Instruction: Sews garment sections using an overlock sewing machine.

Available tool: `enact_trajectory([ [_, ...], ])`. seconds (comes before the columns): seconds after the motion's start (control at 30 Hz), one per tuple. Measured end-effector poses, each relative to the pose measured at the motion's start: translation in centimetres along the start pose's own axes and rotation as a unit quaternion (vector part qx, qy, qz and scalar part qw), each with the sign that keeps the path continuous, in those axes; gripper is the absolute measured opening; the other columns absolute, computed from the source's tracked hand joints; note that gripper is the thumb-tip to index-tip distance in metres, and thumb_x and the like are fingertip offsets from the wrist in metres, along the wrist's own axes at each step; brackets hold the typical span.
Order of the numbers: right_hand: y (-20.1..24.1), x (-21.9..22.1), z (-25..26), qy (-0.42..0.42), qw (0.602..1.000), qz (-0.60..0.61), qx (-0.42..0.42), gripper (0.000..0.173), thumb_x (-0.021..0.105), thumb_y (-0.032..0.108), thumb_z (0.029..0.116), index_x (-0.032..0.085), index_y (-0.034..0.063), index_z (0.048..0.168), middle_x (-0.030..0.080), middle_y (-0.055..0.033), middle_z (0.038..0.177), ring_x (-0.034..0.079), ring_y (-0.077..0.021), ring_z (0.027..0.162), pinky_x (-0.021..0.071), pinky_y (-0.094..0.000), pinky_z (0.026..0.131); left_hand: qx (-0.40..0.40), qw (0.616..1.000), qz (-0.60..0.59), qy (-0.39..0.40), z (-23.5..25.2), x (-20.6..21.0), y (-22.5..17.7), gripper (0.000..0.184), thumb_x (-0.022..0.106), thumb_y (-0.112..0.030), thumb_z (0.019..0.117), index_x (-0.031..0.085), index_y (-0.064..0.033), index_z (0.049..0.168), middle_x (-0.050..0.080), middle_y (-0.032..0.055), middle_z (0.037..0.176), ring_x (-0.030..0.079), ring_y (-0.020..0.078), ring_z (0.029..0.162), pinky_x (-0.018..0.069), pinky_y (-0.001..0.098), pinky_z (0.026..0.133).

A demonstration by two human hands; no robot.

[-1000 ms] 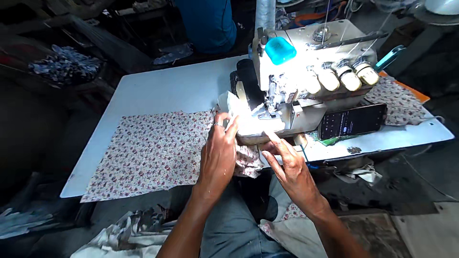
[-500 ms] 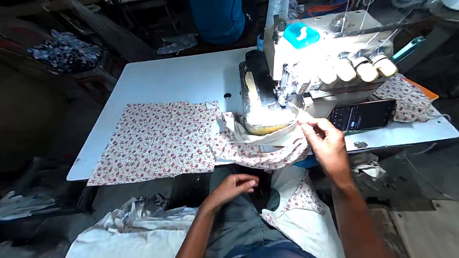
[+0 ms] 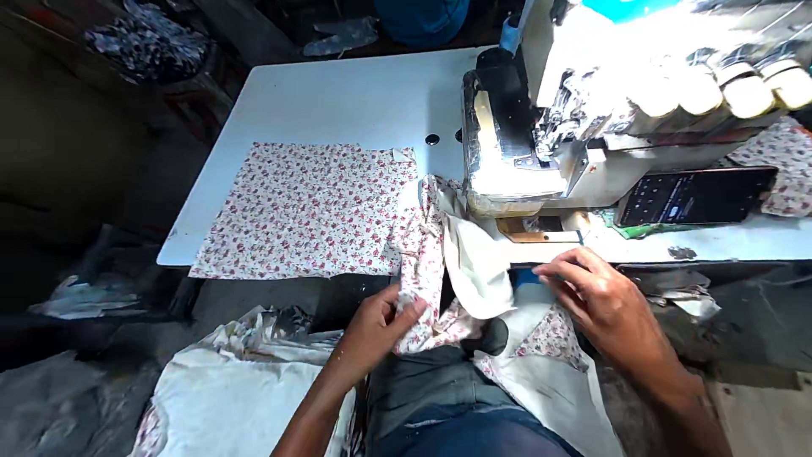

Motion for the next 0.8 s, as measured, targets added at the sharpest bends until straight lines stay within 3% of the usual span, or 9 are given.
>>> enact_trajectory([
  [0.1, 5.4, 0.9, 2.4, 0.027, 0.984, 0.121, -0.126, 0.026, 0.053, 0.01, 0.102, 0.073, 0.0108, 0.118, 0.072, -0.0074, 0.117, 0.072, -0.0198, 0.082, 0.0584, -0.0388, 0.064, 0.131, 0.973, 0.164, 0.1, -0.9, 0.9, -0.8, 0.031, 0.061, -0.031, 0.1026, 0.069, -0.0016, 0.095, 0.065, -0.001, 0.073, 0.058, -0.0034, 0.065, 0.0488, 0.0142, 0.062],
  [0.17, 9.0, 2.3, 3.5, 0.129, 0.947, 0.179, -0.235, 0.035, 0.051, 0.001, 0.1009, 0.068, 0.0161, 0.128, 0.07, -0.0021, 0.13, 0.074, -0.0171, 0.095, 0.0602, -0.0371, 0.07, 0.195, 0.951, 0.2, 0.131, -1.4, 1.5, -1.5, 0.038, 0.059, -0.034, 0.1033, 0.062, -0.0025, 0.081, 0.054, 0.0019, 0.064, 0.045, 0.0011, 0.057, 0.0364, 0.0148, 0.055],
  [0.23, 10.7, 3.5, 4.2, 0.213, 0.918, 0.167, -0.291, 0.037, 0.057, -0.002, 0.0958, 0.068, 0.0142, 0.127, 0.074, -0.0081, 0.105, 0.072, -0.0257, 0.078, 0.0552, -0.0439, 0.061, 0.216, 0.955, 0.154, 0.13, -1.9, 1.1, -1.8, 0.039, 0.062, -0.033, 0.1021, 0.061, -0.0031, 0.077, 0.054, -0.0006, 0.066, 0.045, -0.0043, 0.061, 0.0358, 0.0099, 0.058],
  [0.3, 10.8, 3.7, 5.1, 0.26, 0.917, 0.088, -0.291, 0.021, 0.059, -0.002, 0.0948, 0.071, 0.0068, 0.109, 0.071, -0.0133, 0.091, 0.069, -0.0317, 0.073, 0.0529, -0.0484, 0.058, 0.206, 0.965, 0.084, 0.137, -2.4, -0.1, -1.6, 0.033, 0.065, -0.031, 0.1009, 0.065, -0.0038, 0.081, 0.061, -0.0047, 0.07, 0.053, -0.0099, 0.068, 0.0423, 0.0074, 0.062],
  [0.4, 9.5, 2.1, 7.0, 0.107, 0.953, 0.011, -0.282, 0.013, 0.066, -0.002, 0.09, 0.074, 0.0065, 0.093, 0.066, -0.0112, 0.085, 0.065, -0.0276, 0.064, 0.0502, -0.0427, 0.049, 0.168, 0.969, 0.052, 0.172, -3.6, -0.9, -0.2, 0.027, 0.071, -0.033, 0.0964, 0.072, -0.0068, 0.089, 0.071, -0.0066, 0.083, 0.064, -0.0091, 0.083, 0.0527, 0.0111, 0.076],
  [0.5, 8.9, -1.6, 8.8, -0.077, 0.971, -0.001, -0.225, 0.013, 0.062, 0.001, 0.0936, 0.073, 0.0052, 0.1, 0.065, -0.0114, 0.087, 0.063, -0.0259, 0.064, 0.0466, -0.0393, 0.049, 0.118, 0.972, 0.104, 0.177, -4.5, -0.5, 3.0, 0.027, 0.075, -0.032, 0.0924, 0.075, -0.0056, 0.086, 0.071, -0.0034, 0.083, 0.063, -0.0073, 0.081, 0.0519, 0.0122, 0.074],
  [0.63, 7.3, -4.9, 8.5, -0.178, 0.976, -0.017, -0.127, 0.019, 0.054, 0.012, 0.1034, 0.07, 0.0029, 0.102, 0.065, -0.0142, 0.09, 0.063, -0.025, 0.072, 0.0461, -0.0381, 0.057, 0.018, 0.964, 0.259, 0.047, -4.8, -3.5, 4.6, 0.027, 0.07, -0.024, 0.0948, 0.075, 0.0021, 0.09, 0.071, 0.0106, 0.078, 0.065, 0.0157, 0.067, 0.0553, 0.0377, 0.065],
  [0.73, 5.6, -5.0, 6.6, -0.152, 0.978, 0.033, -0.141, 0.033, 0.049, 0.021, 0.1052, 0.065, 0.0025, 0.083, 0.058, -0.0093, 0.081, 0.057, -0.0195, 0.073, 0.0434, -0.0333, 0.06, 0.014, 0.972, 0.152, -0.178, -5.1, -7.9, 2.4, 0.024, 0.05, -0.016, 0.1052, 0.069, -0.0049, 0.113, 0.071, -0.0056, 0.081, 0.062, -0.0004, 0.057, 0.0531, 0.0184, 0.05],
  [0.8, 4.7, -4.3, 3.9, -0.063, 0.974, 0.118, -0.181, 0.037, 0.054, 0.032, 0.1001, 0.064, 0.0096, 0.073, 0.059, -0.0023, 0.082, 0.056, -0.0156, 0.082, 0.0449, -0.0342, 0.072, 0.065, 0.946, 0.056, -0.313, -5.0, -11.6, -0.4, 0.023, 0.043, -0.016, 0.108, 0.064, -0.011, 0.118, 0.075, -0.01, 0.092, 0.071, 0.002, 0.073, 0.0601, 0.0211, 0.063],
])
Point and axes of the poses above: each hand's wrist, its own z-axis towards the middle knuckle, its own x-axis out of the palm, y = z × x, the point moved 3 cm from there along z, towards the middle knuckle
